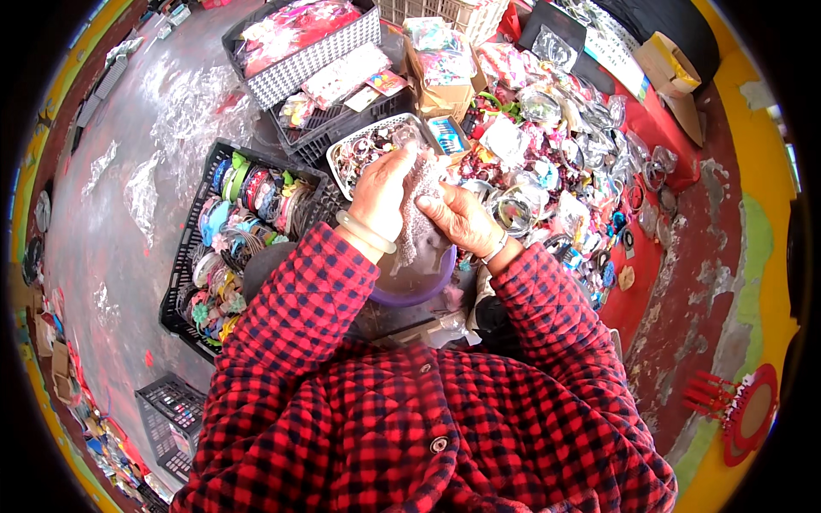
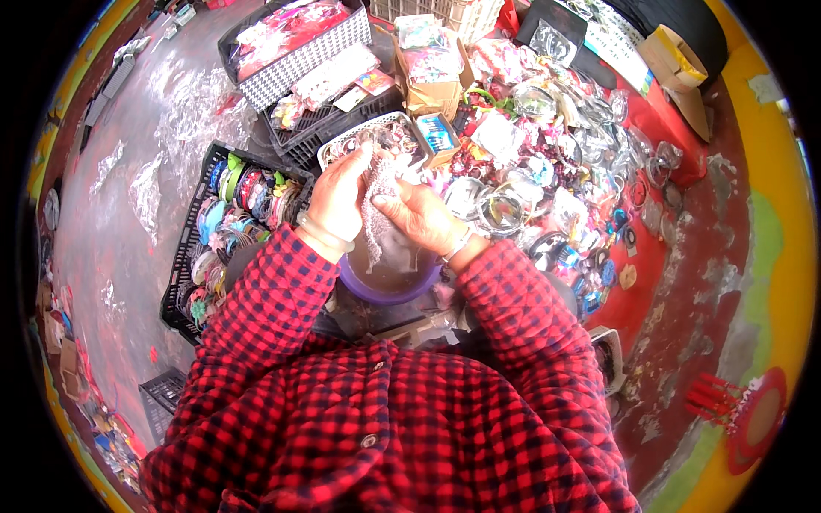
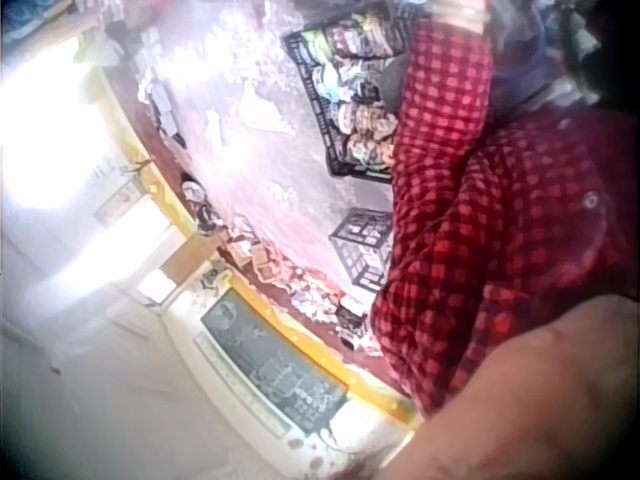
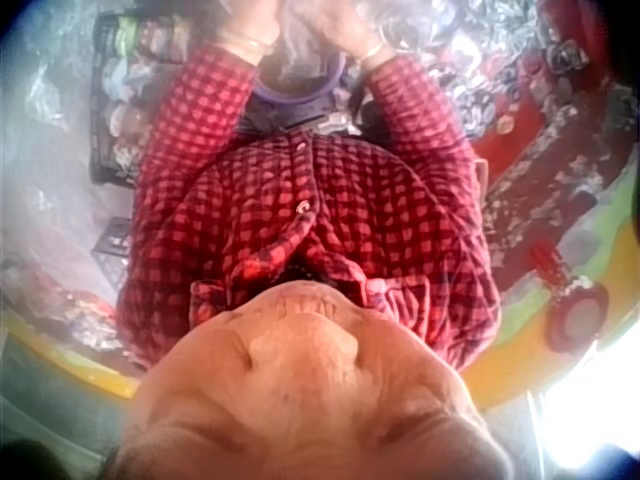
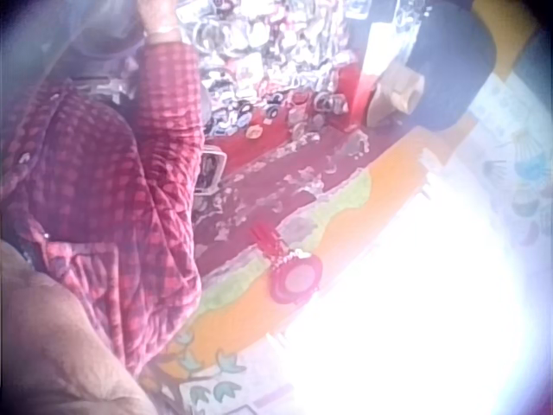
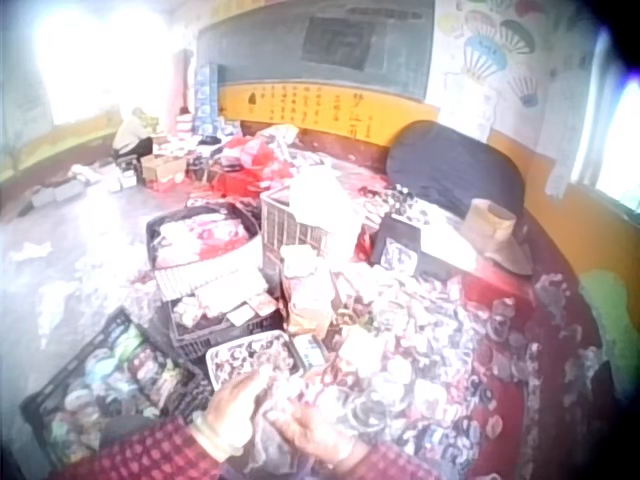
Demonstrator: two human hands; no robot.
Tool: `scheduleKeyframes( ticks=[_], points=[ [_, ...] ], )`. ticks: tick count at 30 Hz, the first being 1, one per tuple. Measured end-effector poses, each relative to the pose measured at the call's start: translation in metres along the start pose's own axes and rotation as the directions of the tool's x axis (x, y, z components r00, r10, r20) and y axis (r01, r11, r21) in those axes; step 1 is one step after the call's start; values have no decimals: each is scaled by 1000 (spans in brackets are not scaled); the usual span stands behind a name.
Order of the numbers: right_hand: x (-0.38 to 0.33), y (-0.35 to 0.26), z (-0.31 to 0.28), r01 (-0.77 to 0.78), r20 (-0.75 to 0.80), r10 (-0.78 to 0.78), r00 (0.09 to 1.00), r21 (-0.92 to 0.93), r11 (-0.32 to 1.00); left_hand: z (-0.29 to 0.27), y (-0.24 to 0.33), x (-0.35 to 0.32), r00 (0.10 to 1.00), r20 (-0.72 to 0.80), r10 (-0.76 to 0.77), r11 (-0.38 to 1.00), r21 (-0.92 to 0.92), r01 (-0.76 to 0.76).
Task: The person sits on the floor and cleans a bundle of silver-colored metal hair accessories by hand. They repeatedly dip the bundle into a purple bowl of water, rub the items together, and wipe them with a grey cloth.
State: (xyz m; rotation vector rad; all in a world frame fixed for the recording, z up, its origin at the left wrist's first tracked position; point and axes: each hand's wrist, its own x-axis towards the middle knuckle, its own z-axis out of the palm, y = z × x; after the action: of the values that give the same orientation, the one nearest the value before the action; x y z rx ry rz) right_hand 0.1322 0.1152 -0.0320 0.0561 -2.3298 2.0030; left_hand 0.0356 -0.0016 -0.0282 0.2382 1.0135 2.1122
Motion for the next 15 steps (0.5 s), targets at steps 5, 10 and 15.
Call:
scheduleKeyframes(
  ticks=[5, 10, 15],
  points=[
    [1, 4, 0, -12, 33, 16, 999, -103, 995, -2, 10, 6, 1000, -12, -28, 984, -177, 26],
    [-1, 7, -1, -26, 107, 49, 993, -206, 978, -18, 27, 16, 1000, -4, -24, 974, -225, 23],
    [-5, -2, 2, -51, 109, 69, 992, -162, 986, -17, 32, 15, 998, 49, -45, 967, -249, 56]
  ],
)
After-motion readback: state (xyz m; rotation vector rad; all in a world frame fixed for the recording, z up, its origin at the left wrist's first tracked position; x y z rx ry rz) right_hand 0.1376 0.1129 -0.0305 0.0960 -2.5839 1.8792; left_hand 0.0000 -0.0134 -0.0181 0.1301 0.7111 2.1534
